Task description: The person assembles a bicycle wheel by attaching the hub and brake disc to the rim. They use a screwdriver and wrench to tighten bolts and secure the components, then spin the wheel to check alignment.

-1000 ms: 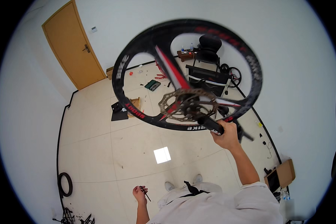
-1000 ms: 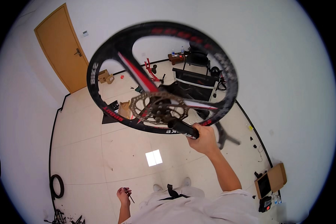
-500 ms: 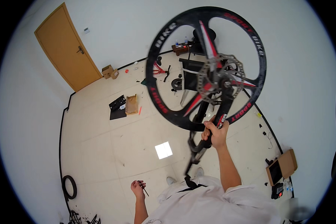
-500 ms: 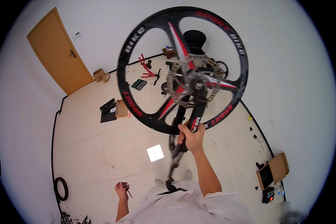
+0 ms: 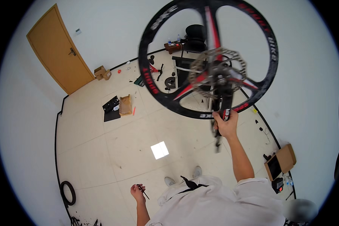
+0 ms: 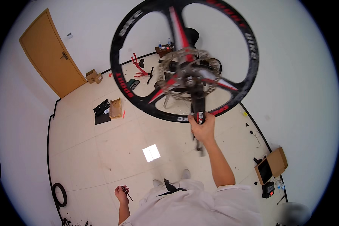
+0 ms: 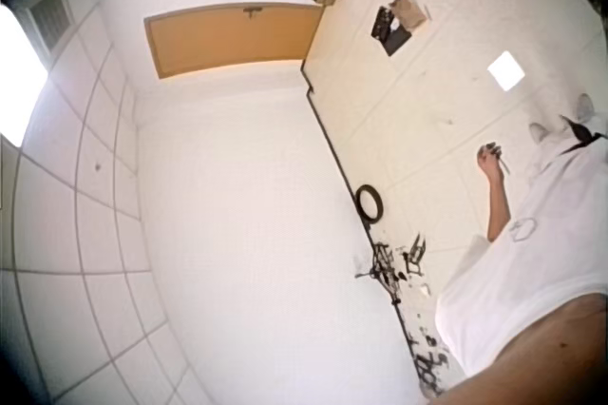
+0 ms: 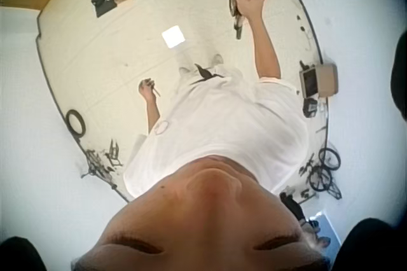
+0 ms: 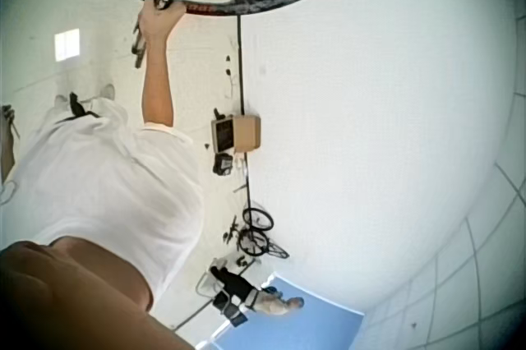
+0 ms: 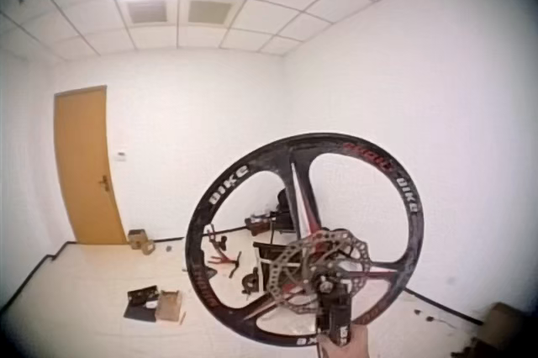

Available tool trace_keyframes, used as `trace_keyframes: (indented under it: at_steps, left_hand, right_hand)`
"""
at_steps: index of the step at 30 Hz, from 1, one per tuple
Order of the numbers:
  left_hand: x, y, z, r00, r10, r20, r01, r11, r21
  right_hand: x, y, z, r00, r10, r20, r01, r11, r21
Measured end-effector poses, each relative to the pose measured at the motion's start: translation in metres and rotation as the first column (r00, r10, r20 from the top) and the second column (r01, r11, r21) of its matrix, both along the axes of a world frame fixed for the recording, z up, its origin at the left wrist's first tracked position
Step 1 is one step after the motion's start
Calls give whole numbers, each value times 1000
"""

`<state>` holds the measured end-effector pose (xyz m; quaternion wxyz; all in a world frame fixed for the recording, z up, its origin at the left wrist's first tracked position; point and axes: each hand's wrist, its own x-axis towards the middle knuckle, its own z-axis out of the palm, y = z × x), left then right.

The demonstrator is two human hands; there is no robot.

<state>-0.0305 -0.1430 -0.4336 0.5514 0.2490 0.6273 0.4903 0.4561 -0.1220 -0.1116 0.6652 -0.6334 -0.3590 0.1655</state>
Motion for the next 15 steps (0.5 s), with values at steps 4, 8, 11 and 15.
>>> trace_keyframes:
  at_steps: [4, 8, 11, 15]
  left_hand:
    - [10, 7, 7, 999, -34, -26, 34, 999, 9]
    - [14, 18, 16, 1000, -30, -9, 31, 999, 32]
    - [12, 20, 21, 999, -33, -19, 34, 998, 53]
    - [-1, 12, 7, 999, -5, -34, 5, 1000, 7]
  right_hand:
    - [-32, 0, -2, 892, 196, -407, -20, 917, 398]
    - [-34, -3, -14, 919, 233, -317, -153, 954, 257]
    - [-24, -11, -14, 986, 125, 107, -114, 988, -107]
    - [-22, -16, -21, 918, 69, 392, -26, 993, -116]
